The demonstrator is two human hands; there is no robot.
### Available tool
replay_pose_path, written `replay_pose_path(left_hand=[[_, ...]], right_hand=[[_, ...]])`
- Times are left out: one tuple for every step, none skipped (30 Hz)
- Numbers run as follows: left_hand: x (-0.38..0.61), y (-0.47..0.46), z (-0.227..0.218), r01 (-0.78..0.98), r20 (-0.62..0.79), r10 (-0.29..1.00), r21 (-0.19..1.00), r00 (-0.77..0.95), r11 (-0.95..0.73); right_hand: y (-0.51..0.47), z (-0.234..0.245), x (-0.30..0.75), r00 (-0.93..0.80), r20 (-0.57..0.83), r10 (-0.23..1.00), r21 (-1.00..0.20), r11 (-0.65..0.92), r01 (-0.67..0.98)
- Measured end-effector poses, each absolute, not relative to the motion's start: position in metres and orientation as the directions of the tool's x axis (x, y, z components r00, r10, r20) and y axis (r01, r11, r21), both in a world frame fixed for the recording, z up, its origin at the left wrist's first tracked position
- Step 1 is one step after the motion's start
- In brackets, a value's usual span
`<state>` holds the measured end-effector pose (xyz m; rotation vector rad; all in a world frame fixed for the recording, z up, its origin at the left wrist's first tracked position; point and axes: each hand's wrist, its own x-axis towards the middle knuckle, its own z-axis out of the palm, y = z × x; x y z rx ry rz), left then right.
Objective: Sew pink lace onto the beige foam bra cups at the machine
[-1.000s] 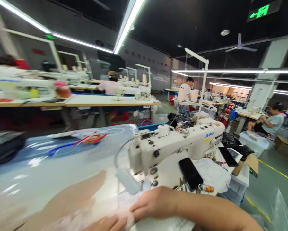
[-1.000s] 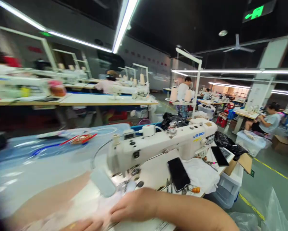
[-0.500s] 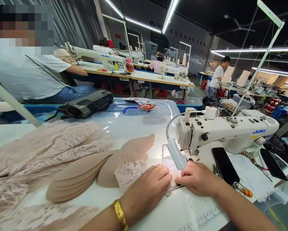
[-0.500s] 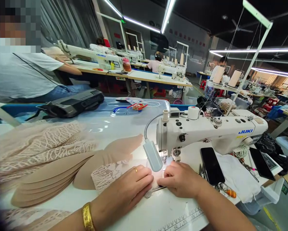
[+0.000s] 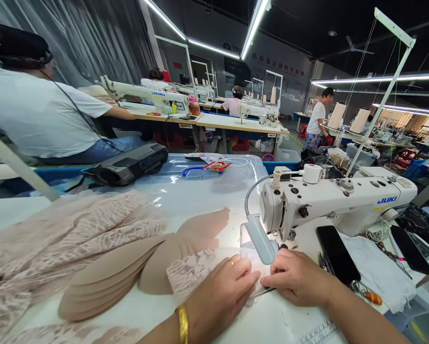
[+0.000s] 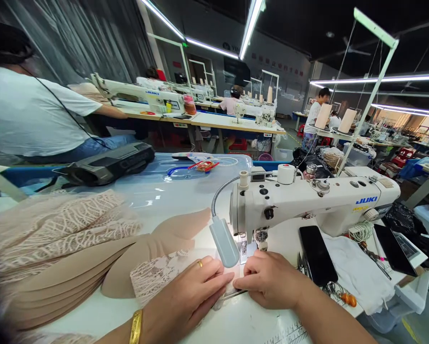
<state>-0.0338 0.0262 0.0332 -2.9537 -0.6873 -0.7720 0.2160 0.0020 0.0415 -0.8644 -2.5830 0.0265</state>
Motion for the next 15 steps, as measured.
replay_pose_path(left_hand=[[-0.0335, 0.0271, 0.0315, 0.405, 0.495, 0.400, 0.103, 0.771, -0.908], [-0.0332, 0.0280, 0.0298, 0.394, 0.518, 0.391, 0.110, 0.761, -0.913], [-0.0329, 0.0287, 0.0283, 0.384, 0.535, 0.385, 0.119, 0.752, -0.916], [-0.0327, 0.0291, 0.0271, 0.372, 0.548, 0.379, 0.129, 0.746, -0.919], [-0.0324, 0.0293, 0.0263, 0.357, 0.555, 0.374, 0.144, 0.743, -0.923], [-0.0322, 0.0292, 0.0259, 0.342, 0.558, 0.370, 0.159, 0.743, -0.926], [-0.0321, 0.0290, 0.0259, 0.326, 0.562, 0.366, 0.174, 0.742, -0.929], [-0.0320, 0.0287, 0.0262, 0.316, 0.568, 0.366, 0.189, 0.738, -0.930], [-0.0319, 0.0285, 0.0268, 0.307, 0.578, 0.365, 0.200, 0.730, -0.930], [-0.0319, 0.0283, 0.0274, 0.303, 0.581, 0.367, 0.209, 0.726, -0.930], [-0.0320, 0.0282, 0.0280, 0.303, 0.582, 0.371, 0.216, 0.724, -0.928], [-0.0321, 0.0281, 0.0285, 0.301, 0.583, 0.374, 0.222, 0.721, -0.927], [-0.0324, 0.0281, 0.0288, 0.296, 0.587, 0.371, 0.224, 0.720, -0.928], [-0.0328, 0.0282, 0.0291, 0.294, 0.588, 0.370, 0.225, 0.719, -0.929], [-0.0332, 0.0282, 0.0291, 0.297, 0.586, 0.373, 0.227, 0.719, -0.928]], right_hand=[[0.0019, 0.0410, 0.2162, -0.720, 0.387, 0.576, -0.151, 0.810, 0.567], [0.0017, 0.0408, 0.2165, -0.719, 0.395, 0.572, -0.153, 0.813, 0.562], [0.0015, 0.0408, 0.2169, -0.720, 0.401, 0.567, -0.155, 0.816, 0.557], [0.0012, 0.0410, 0.2173, -0.720, 0.405, 0.563, -0.156, 0.819, 0.552], [0.0009, 0.0415, 0.2176, -0.722, 0.405, 0.561, -0.158, 0.820, 0.549], [0.0007, 0.0420, 0.2179, -0.723, 0.402, 0.562, -0.161, 0.820, 0.549], [0.0006, 0.0426, 0.2182, -0.725, 0.395, 0.564, -0.165, 0.820, 0.548], [0.0005, 0.0432, 0.2184, -0.727, 0.386, 0.567, -0.169, 0.819, 0.549], [0.0006, 0.0436, 0.2185, -0.730, 0.378, 0.569, -0.172, 0.818, 0.549], [0.0007, 0.0439, 0.2186, -0.732, 0.370, 0.572, -0.172, 0.817, 0.551], [0.0008, 0.0440, 0.2187, -0.734, 0.367, 0.572, -0.173, 0.817, 0.550], [0.0008, 0.0441, 0.2188, -0.734, 0.369, 0.571, -0.173, 0.818, 0.549], [0.0009, 0.0441, 0.2188, -0.733, 0.372, 0.569, -0.174, 0.819, 0.547], [0.0008, 0.0441, 0.2189, -0.733, 0.375, 0.567, -0.174, 0.820, 0.545], [0.0007, 0.0441, 0.2190, -0.733, 0.376, 0.566, -0.175, 0.821, 0.544]])
